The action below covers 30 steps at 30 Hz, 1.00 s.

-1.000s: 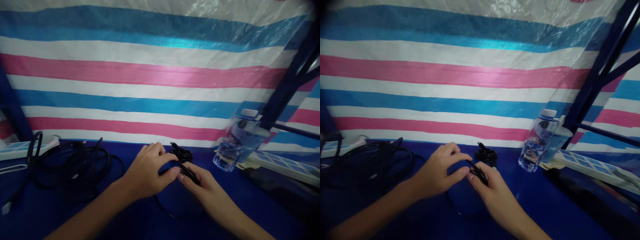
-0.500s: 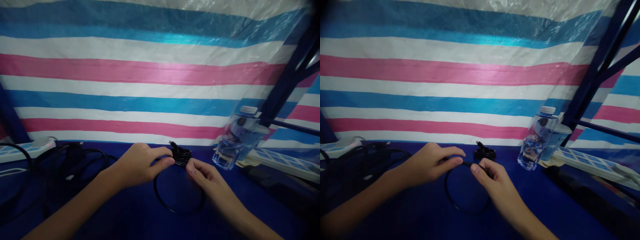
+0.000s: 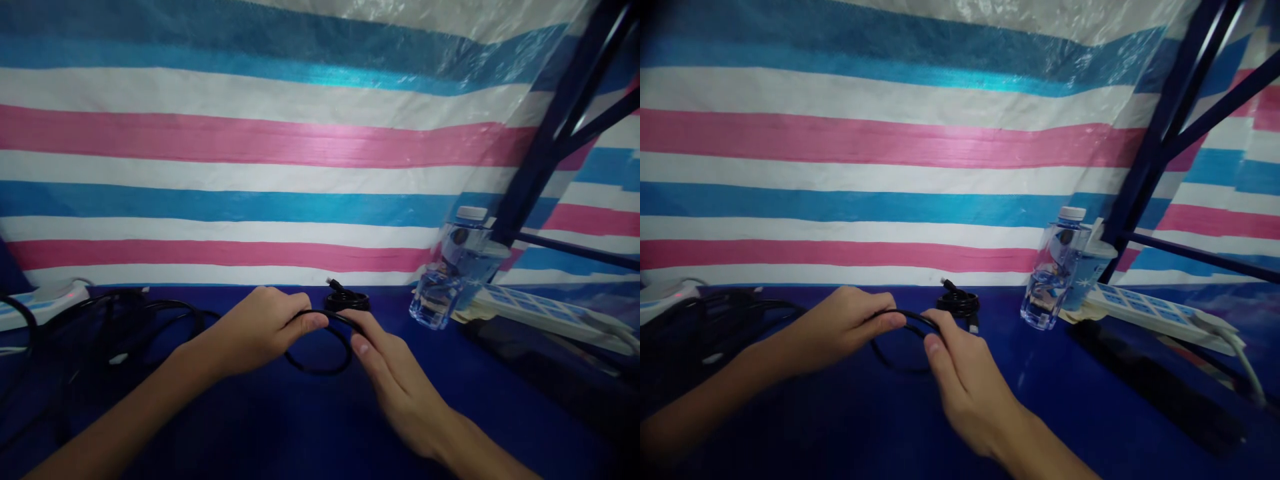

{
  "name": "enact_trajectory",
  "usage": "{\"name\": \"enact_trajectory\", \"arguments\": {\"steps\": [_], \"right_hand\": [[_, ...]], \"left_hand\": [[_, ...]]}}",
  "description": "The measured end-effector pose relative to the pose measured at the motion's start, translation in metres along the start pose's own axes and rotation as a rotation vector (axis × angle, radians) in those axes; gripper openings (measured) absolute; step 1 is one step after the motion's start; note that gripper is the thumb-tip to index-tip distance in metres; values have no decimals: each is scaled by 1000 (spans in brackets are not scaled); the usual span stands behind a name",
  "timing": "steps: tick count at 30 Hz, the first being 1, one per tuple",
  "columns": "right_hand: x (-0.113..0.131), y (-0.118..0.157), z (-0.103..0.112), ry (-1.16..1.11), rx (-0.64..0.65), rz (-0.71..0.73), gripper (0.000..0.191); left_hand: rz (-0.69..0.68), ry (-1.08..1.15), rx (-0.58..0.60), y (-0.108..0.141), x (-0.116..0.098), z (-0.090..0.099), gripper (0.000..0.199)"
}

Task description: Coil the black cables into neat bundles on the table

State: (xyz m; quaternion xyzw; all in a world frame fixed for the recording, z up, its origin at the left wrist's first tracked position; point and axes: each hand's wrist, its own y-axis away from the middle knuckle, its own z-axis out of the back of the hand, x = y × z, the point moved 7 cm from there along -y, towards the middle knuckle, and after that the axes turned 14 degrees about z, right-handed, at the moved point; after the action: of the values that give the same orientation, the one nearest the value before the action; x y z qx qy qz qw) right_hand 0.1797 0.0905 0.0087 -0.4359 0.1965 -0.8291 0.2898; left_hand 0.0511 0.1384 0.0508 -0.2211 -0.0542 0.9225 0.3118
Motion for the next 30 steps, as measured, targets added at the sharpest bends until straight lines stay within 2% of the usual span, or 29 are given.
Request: {"name": "enact_trajectory", "arguments": {"steps": [2, 5, 7, 10, 12, 14, 17, 20, 22, 24, 26, 30], "right_hand": [[4, 0, -2, 118, 88, 63, 25], [1, 0, -7, 158, 161, 10, 29], [-1, -1, -7, 145, 139, -21, 27], [-1, -1, -1, 160, 31, -2, 13], [-2, 0, 3, 129, -16, 4, 25], [-4, 1, 2, 59, -29, -36, 35], [-5, 3, -6, -31, 13, -139, 30], [-1, 4, -15, -122, 71, -223, 27], [2, 3, -15, -231, 52, -268, 26], [3, 0, -10, -353, -3, -297, 25], [3, -1, -2, -419, -85, -318, 32], [5, 5, 9, -395, -327, -270, 41]], "left_hand": [[44, 91, 51, -1, 4, 2, 43], [128, 277, 68, -1, 10, 5, 40], [147, 396, 76, -1, 10, 3, 41], [162, 464, 96, 0, 5, -6, 45], [149, 321, 61, 1, 1, -9, 46], [87, 12, -50, 3, -6, -8, 42], [-112, -435, -237, 11, -24, -7, 25], [-387, -602, -274, 24, -41, -19, 41], [-453, -611, -307, 28, -43, -22, 40], [-363, -564, -351, 23, -38, -20, 30], [-181, -470, -335, 15, -27, -17, 22], [178, -130, -102, 3, -11, -26, 31]]}}
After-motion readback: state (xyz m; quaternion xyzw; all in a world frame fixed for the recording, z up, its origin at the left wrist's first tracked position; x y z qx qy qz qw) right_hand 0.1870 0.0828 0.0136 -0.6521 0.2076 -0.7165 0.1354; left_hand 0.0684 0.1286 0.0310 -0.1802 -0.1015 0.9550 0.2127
